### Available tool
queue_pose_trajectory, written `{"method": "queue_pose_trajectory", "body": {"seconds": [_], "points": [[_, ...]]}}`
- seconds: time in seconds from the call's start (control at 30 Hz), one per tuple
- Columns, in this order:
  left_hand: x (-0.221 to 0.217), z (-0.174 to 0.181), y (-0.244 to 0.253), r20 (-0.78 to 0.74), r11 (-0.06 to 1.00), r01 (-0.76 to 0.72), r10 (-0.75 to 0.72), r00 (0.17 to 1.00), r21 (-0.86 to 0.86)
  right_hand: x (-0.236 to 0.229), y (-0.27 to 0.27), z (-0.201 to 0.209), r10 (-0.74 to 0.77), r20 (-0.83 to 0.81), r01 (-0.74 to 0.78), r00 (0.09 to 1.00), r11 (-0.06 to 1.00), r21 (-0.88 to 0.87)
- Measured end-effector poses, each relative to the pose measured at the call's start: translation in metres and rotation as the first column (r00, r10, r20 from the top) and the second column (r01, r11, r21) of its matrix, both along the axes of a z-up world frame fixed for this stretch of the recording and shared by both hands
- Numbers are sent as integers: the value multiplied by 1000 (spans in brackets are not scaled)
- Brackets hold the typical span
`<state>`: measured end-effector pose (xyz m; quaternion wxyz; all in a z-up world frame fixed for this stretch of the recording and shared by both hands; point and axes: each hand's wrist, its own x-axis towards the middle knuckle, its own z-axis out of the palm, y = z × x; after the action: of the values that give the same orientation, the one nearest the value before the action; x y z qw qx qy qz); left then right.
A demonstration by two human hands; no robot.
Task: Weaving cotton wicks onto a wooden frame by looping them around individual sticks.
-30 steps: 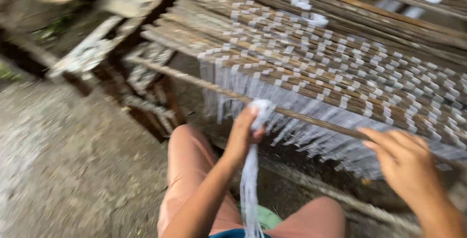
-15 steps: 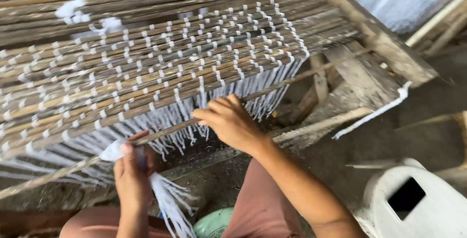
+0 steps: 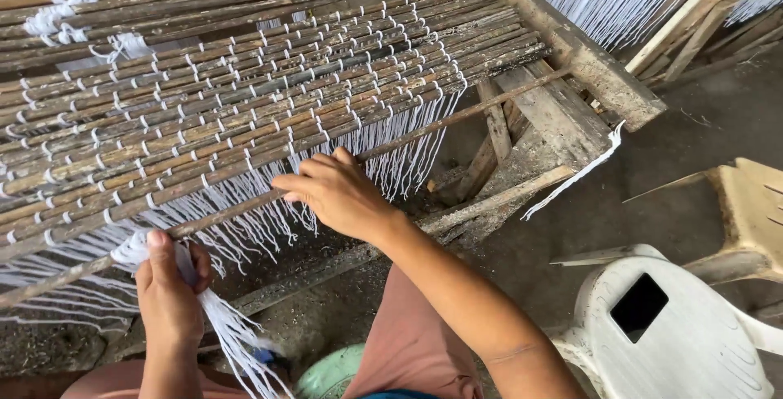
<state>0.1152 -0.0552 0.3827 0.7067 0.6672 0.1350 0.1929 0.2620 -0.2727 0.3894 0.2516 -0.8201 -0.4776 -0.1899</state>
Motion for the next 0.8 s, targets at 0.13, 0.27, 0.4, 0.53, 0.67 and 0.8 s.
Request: {"method": "queue_pose_trajectory", "body": {"seconds": [0.13,0.27,0.4,0.53,0.67,0.8], "points": [[-2,-11,1,-38,1000,7,-6,999,28,5,-6,-2,30,105,-34,994,999,36],[-2,-35,-3,-133,982,-92,115,984,168,-4,-3,9,106,15,-107,994,981,162],[38,-68,-10,-71,987,53,-42,997,152,1,-7,10,77,23,-80,997,985,152],[35,-51,-33,50,992,64,-70,996,108,1,-7,14,121,19,-122,993,977,177],[14,-42,-37,211,994,-107,106,972,-5,0,-9,13,94,51,-102,994,978,181],[7,-38,-29,340,987,-109,142,930,-114,7,-15,4,52,71,-64,996,982,178]]}}
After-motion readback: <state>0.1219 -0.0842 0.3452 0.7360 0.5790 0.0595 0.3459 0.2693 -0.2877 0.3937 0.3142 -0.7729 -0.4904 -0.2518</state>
